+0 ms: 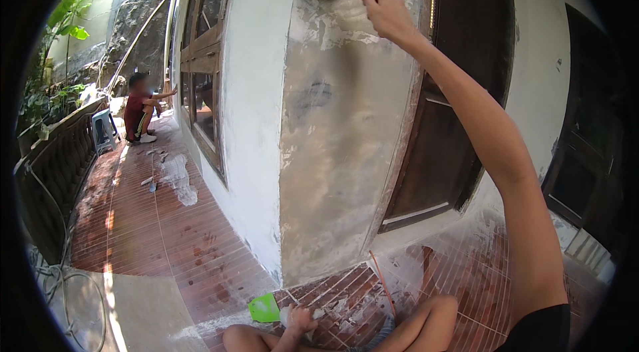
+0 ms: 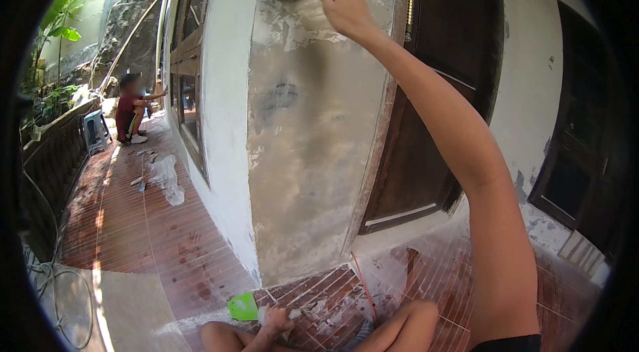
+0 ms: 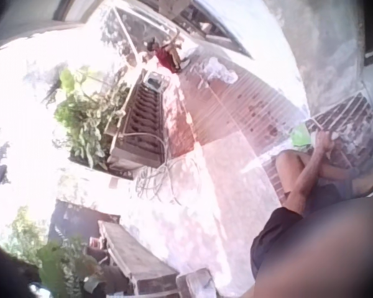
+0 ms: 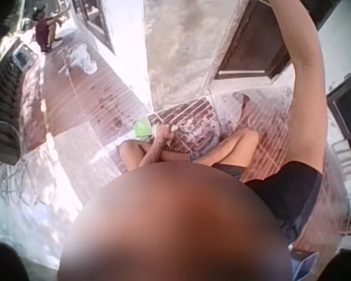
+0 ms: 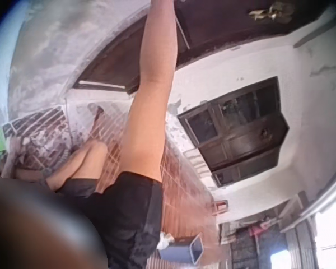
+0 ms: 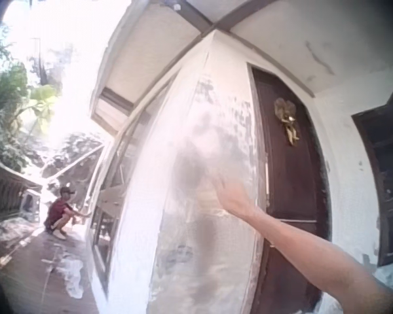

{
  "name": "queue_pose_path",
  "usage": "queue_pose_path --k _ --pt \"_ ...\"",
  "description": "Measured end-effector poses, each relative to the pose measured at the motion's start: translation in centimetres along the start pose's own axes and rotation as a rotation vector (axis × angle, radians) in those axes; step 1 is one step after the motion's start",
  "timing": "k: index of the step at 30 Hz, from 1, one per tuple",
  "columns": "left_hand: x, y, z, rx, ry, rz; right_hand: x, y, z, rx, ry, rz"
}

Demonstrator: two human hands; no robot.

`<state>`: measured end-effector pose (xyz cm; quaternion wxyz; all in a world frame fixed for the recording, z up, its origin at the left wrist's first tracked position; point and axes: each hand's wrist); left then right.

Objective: The person sits on a tiled floor and applies plaster to a wall using a green plastic float and a metal trowel. They repeatedly scoop plaster from a pile on the floor and spread it across the wall surface, smoothing it with the float.

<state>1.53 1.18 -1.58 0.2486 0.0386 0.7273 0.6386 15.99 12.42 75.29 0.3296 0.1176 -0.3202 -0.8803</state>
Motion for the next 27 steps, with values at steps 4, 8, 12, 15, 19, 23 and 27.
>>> queue_pose_path --k 4,8,12,15,19,23,27 --pt "-0.1 0.9 0.3 0.093 0.023 0.034 0.6 -2.0 1.0 -0.061 -0.11 -0.09" --pt "-0.4 1.7 0.2 0.153 0.01 0.015 1.2 -9.1 -3.9 0.074 0.026 -0.232" --pt "-0.5 1.4 -0.5 0.052 0.004 0.039 -0.3 -8.2 -5.8 0.224 0.141 -0.299" --pt "-0.4 1.2 -0.5 0.09 0.006 0.067 -1.5 -4.7 -2.6 -0.027 0.138 -0.294" --pt "-0.3 1.3 0.1 0.13 0.022 0.005 -1.1 -6.1 -0.4 -0.18 -0.031 -0.215" --pt "-0.4 1.2 0.4 0.115 0.013 -0.014 -1.1 -9.2 -4.6 0.133 0.127 -0.326" --pt "-0.2 0.8 -0.5 0.029 0.007 -0.016 -2.7 -5.0 -4.6 0.145 0.168 -0.444"
Point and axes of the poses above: each hand's wrist, its own z-axis towards the middle knuckle, its own y-axis out of the back of the hand, x = y × z, and after that the axes turned 15 degrees about x, right-handed
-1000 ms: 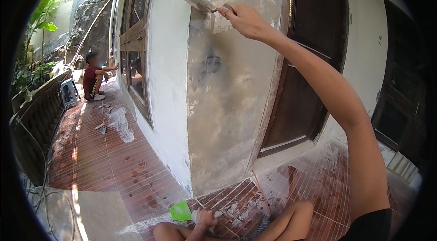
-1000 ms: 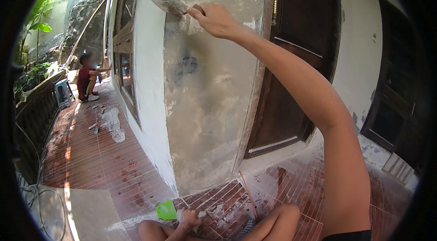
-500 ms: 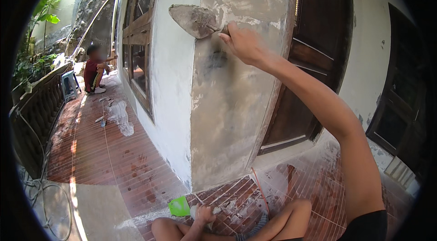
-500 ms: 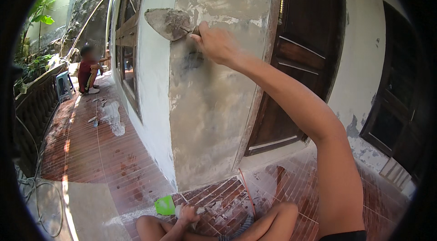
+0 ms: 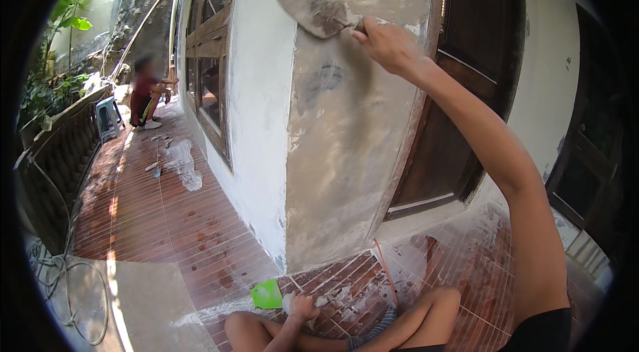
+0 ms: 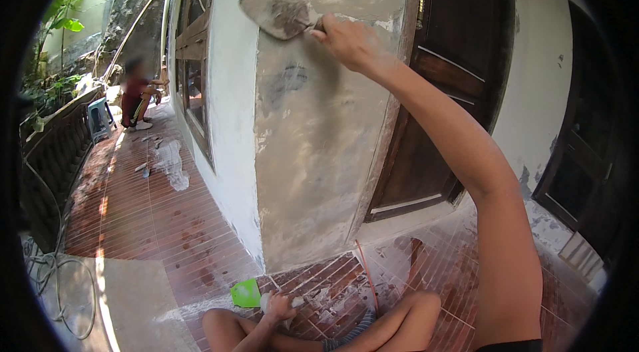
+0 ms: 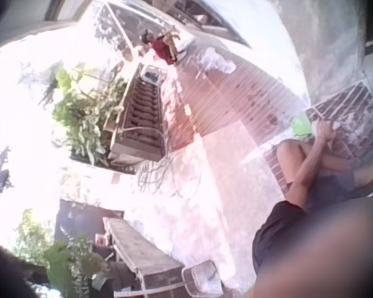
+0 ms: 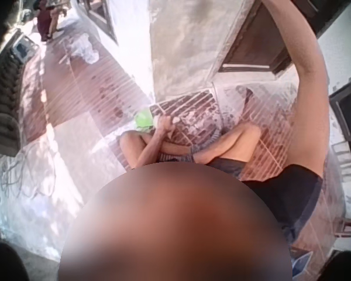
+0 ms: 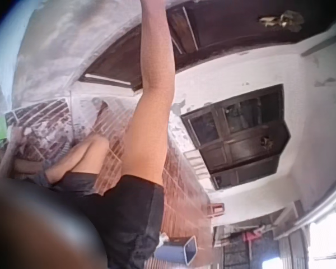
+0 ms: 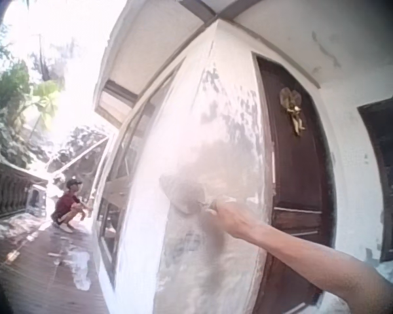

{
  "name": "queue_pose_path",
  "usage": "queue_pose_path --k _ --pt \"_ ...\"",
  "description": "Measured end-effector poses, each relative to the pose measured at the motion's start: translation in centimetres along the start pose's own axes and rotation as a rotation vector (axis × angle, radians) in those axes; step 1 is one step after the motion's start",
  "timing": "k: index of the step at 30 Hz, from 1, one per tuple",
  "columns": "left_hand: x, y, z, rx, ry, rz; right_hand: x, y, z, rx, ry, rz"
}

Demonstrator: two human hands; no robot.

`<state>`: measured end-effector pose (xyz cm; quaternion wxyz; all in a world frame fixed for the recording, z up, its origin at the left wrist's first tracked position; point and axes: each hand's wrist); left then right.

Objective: The person sits on a tiled floor and applies plaster to a wall using a green plastic float and a metal trowel. They repeatedly scoop plaster from a pile on the floor and spread it across the wall surface, smoothing it with the float.

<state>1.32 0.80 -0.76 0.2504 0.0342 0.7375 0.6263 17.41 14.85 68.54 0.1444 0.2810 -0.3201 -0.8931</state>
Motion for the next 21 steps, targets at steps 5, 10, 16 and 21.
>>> queue_pose_path --k 5,10,16,21 --pt "0.0 0.0 0.2 0.061 0.015 0.002 0.0 -0.1 1.1 -0.254 -0.304 0.172" --pt "0.1 0.1 0.8 0.105 0.004 0.003 0.4 -1.8 -1.7 0.067 -0.105 0.071" --pt "0.2 -0.5 0.4 0.023 -0.013 0.015 -0.2 -3.3 -2.2 0.016 -0.16 0.211" --pt "0.1 -0.3 0.0 -0.026 0.01 0.024 -1.1 -4.1 -4.9 0.051 -0.032 0.38"
Point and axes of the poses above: each hand's wrist, its own z-axis towards the middle knuckle, its own y-axis out of the back of the hand, x = y × z, and after that the axes turned 15 degrees about x, right-handed
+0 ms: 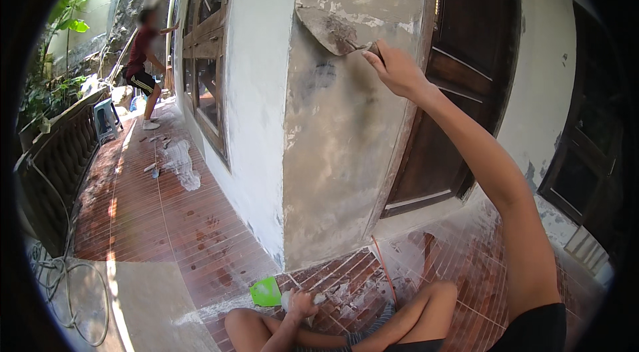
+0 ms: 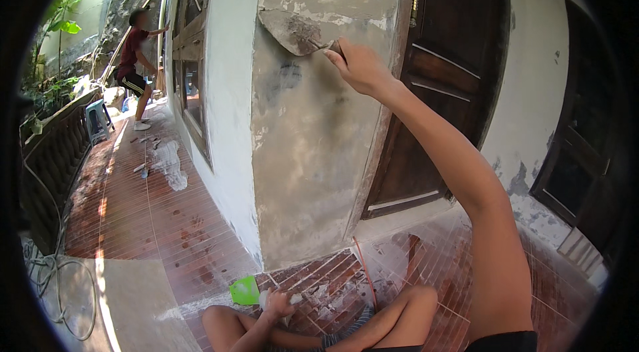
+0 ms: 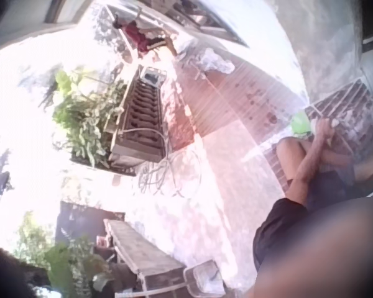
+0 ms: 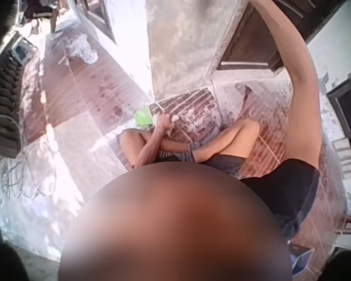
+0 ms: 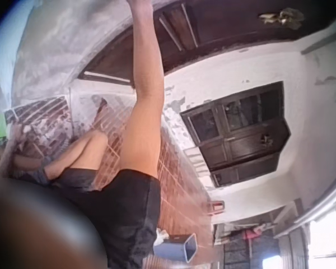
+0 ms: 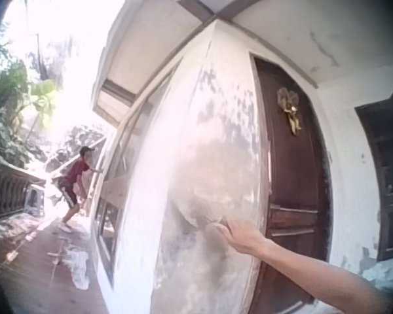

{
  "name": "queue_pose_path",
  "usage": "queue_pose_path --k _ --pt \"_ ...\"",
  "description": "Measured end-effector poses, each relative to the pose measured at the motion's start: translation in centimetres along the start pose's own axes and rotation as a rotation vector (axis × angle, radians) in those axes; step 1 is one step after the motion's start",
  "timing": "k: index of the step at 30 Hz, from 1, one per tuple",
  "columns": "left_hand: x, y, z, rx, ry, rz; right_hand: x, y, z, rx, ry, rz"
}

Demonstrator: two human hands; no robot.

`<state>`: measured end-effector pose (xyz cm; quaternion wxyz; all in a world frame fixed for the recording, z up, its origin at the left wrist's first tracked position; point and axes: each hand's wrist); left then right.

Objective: The person sits on a tiled floor and applies plaster to a wall using a green plastic float and a metal trowel. They repeatedly scoop plaster from a pile on the floor and spread it across the wall surface, smoothing it with the float.

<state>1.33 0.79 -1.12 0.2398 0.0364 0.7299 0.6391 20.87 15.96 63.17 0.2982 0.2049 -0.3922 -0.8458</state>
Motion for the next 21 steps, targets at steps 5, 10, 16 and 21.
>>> queue_pose_path --k 5,10,16,21 --pt "-0.2 0.5 0.4 0.117 0.003 0.008 -0.5 2.4 -2.0 0.443 -0.047 1.488" --pt "-0.3 1.2 0.1 0.095 0.0 -0.012 0.6 1.3 -1.7 0.471 0.02 1.661" --pt "0.0 0.9 0.5 0.179 0.022 0.019 1.7 2.3 -0.3 0.078 -0.071 1.376" --pt "0.5 0.1 0.8 0.121 -0.027 -0.012 2.7 4.3 1.9 -0.269 -0.231 0.913"
Point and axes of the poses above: each hand's wrist, its own z-axis towards the middle knuckle, its own y-axis out of the back of the hand, x = y × z, and after that the axes turned 15 degrees about x, right-handed
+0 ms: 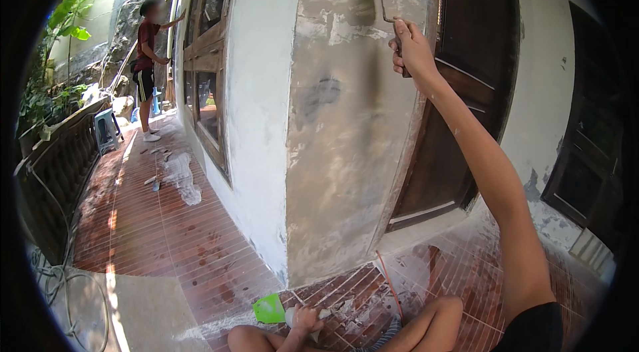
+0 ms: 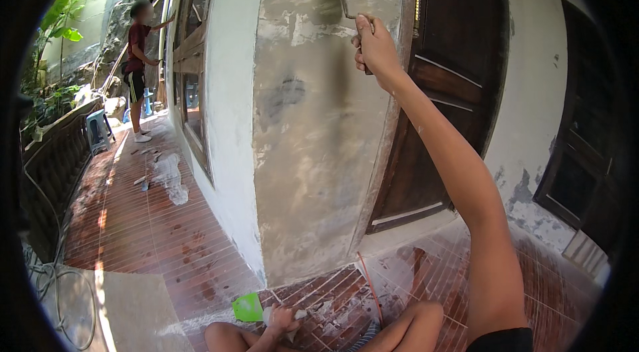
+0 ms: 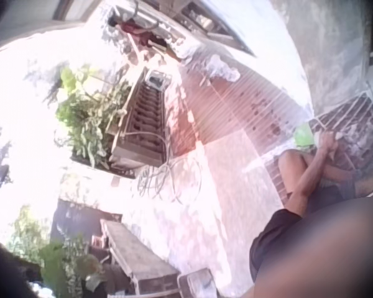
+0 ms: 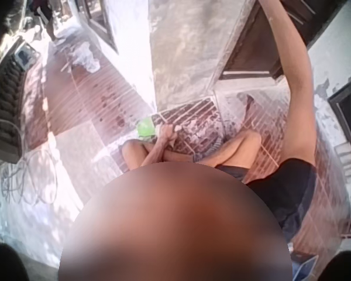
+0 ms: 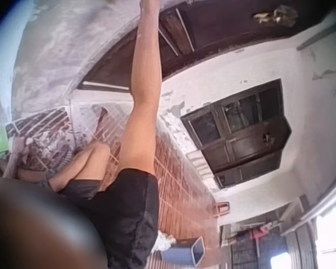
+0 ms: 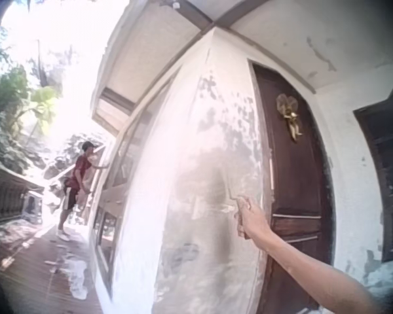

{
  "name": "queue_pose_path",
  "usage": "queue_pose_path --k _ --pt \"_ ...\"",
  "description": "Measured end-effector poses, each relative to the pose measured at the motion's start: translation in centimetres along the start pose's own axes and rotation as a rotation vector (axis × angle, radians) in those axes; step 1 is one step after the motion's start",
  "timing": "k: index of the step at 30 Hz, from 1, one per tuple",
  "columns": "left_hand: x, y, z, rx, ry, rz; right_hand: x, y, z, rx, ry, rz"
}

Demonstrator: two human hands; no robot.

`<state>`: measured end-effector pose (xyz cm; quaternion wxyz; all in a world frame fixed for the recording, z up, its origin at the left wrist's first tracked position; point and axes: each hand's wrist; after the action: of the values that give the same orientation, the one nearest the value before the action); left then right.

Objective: The person sits on a tiled floor and applies plaster to a wall using a green plastic float and a metal trowel. They repeatedly scoop plaster from a pile on the floor and spread it across the wall surface, smoothing it with the float.

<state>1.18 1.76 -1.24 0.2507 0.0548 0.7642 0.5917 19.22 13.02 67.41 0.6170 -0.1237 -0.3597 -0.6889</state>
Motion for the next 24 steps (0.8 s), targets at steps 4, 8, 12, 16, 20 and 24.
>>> queue_pose_path --k 4,8,12,16,20,24 --pt "0.0 -0.4 0.1 -0.071 -0.042 0.003 0.0 -1.3 1.3 -0.075 0.415 -0.813" --pt "0.2 -0.5 0.1 -0.027 -0.015 0.008 0.3 -3.1 3.6 0.001 0.401 -1.075" --pt "0.5 -0.6 0.1 -0.058 -0.041 0.008 2.2 -3.6 7.5 -0.039 0.335 -1.199" --pt "0.4 -0.5 0.2 -0.071 -0.044 0.015 4.5 -2.1 11.4 -0.093 0.363 -1.165" --pt "0.2 -0.3 0.1 0.018 -0.017 -0.002 4.4 -2.5 11.6 -0.151 0.372 -1.175" --pt "0.1 -0.4 0.2 -0.042 0.008 0.026 2.8 -5.7 8.1 -0.06 0.349 -1.131"
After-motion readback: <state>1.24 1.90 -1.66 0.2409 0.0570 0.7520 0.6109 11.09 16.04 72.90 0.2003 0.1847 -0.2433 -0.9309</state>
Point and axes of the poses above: each hand's wrist, its own z-axis towards the middle knuckle, its own y-axis out of the back of the hand, x = y × z, and after that the axes turned 15 degrees about x, right-handed
